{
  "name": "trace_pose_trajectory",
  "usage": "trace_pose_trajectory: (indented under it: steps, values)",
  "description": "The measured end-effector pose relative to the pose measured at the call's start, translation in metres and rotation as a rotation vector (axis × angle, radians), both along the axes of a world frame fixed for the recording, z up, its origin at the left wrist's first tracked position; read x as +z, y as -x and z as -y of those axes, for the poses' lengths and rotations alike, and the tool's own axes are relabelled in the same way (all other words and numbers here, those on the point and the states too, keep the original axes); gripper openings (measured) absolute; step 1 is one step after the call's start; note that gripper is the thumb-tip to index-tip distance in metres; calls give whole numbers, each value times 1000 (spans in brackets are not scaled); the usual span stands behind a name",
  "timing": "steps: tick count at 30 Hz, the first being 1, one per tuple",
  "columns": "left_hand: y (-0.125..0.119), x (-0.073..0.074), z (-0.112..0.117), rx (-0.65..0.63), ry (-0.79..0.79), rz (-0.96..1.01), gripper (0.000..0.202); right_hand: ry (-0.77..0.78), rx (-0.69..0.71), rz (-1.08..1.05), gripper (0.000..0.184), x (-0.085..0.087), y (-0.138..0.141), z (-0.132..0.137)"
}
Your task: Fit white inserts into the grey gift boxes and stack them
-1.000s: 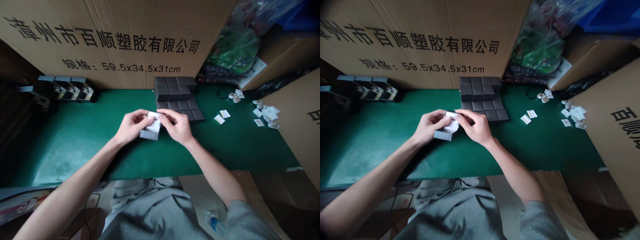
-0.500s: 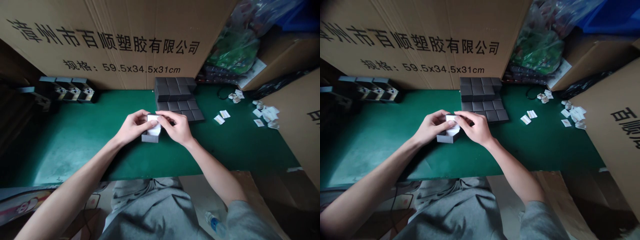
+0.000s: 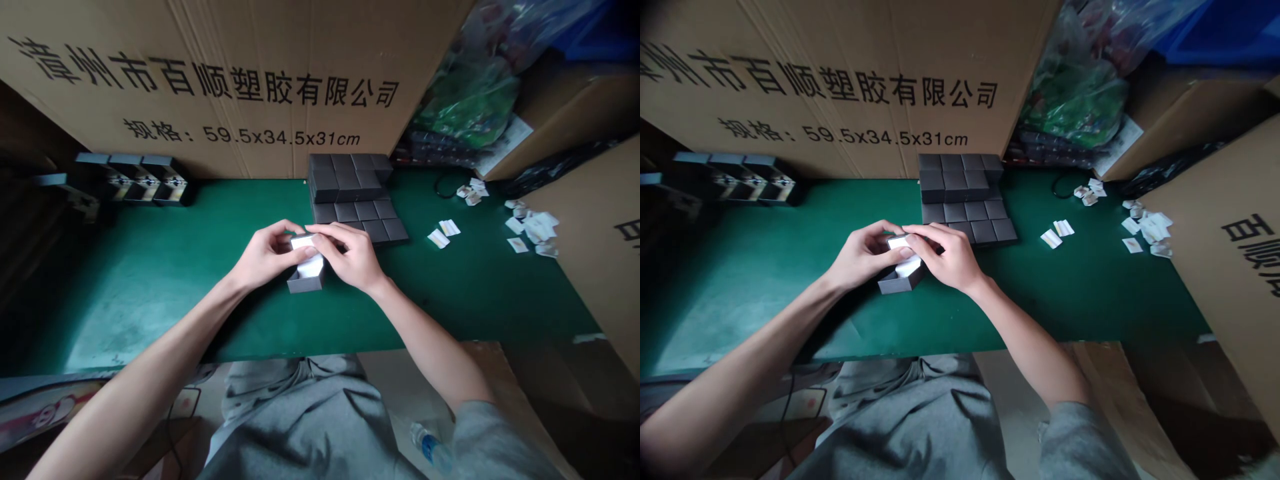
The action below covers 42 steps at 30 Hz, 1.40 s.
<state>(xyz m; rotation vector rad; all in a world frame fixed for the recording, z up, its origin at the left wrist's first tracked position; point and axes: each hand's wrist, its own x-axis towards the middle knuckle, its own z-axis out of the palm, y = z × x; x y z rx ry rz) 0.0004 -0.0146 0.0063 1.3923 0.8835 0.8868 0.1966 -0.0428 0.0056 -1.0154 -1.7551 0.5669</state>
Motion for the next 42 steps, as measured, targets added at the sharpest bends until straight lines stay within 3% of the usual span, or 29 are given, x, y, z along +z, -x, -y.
trace_pose_trajectory:
  steps: [17,25,29,42]
  values:
    - [-1,-1,1,-7,-22,15,44,-7,-1,-19,23,-3,0,-1]
    - [1,-1,0,7,-20,9,45,82,19,-72,38,-5,-1,-1]
    - [1,2,0,49,-33,-21,47,152,26,-130,44,-7,-2,-1]
    - [0,1,-2,216,-135,-66,52,207,-1,-184,38,-9,0,-2]
